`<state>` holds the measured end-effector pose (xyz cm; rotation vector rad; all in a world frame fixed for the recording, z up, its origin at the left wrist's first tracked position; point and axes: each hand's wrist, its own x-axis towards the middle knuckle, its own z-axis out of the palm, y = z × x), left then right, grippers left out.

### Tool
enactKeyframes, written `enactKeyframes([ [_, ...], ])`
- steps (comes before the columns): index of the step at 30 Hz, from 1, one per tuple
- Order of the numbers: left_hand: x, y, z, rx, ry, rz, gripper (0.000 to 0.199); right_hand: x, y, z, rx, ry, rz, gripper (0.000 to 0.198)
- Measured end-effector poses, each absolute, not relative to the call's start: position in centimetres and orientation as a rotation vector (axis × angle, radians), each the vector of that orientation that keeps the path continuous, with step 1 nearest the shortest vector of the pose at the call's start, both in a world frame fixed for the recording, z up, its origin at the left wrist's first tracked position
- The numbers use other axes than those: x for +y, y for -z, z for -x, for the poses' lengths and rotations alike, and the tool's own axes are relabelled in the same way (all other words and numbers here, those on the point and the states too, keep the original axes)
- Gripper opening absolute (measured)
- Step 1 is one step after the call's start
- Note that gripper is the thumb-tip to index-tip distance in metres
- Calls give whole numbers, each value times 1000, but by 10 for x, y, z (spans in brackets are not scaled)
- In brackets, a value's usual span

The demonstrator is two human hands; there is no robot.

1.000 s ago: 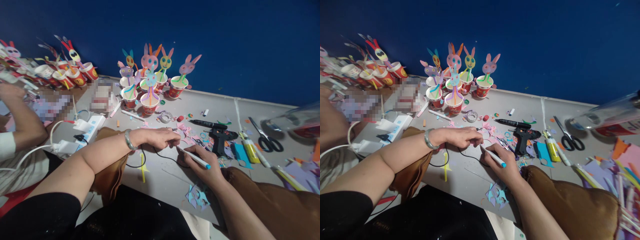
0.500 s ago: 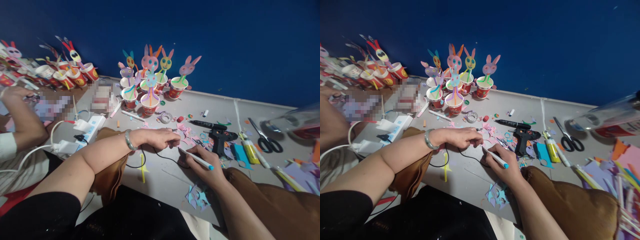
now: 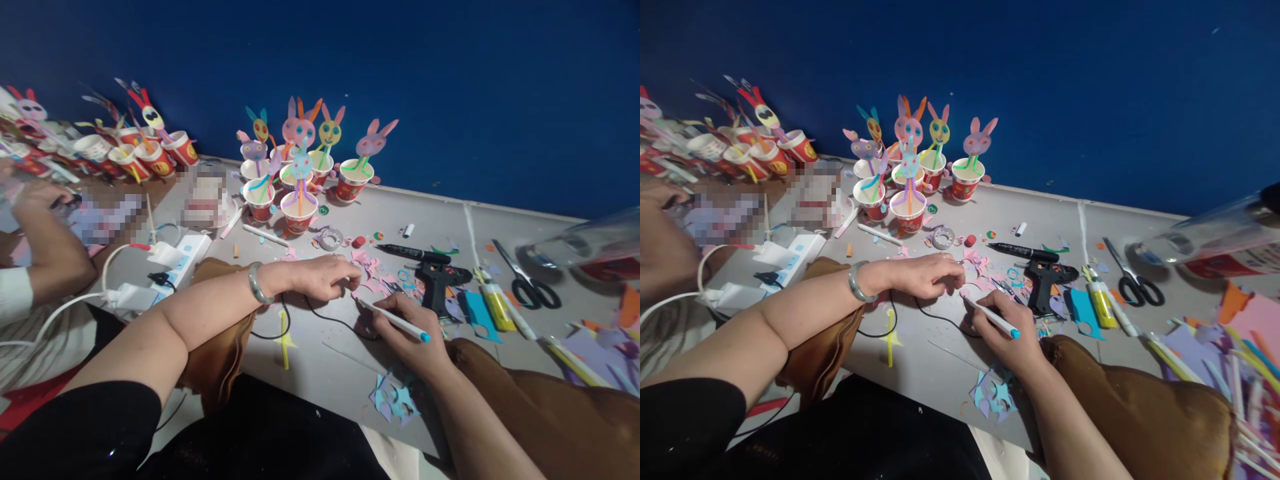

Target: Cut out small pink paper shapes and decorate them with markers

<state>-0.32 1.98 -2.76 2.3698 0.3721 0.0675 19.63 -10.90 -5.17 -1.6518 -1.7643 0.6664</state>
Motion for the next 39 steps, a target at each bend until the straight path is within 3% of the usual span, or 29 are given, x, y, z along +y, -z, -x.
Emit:
enactKeyframes([
  [10,10,32,1,441,-61,-2648,13,-109,48,-196,-1642,-658,1675,11],
  [18,6,28,3,224,-46,-2742,19,-110,58,-201,-1517,-521,1722,21],
  [27,3,31,4,237,9,-2808,18,-103,70,-203,-1960,-317,1545,19],
  [39,9,38,6,381,-33,-2797,21,-104,65,-198,-1970,-484,1516,16],
])
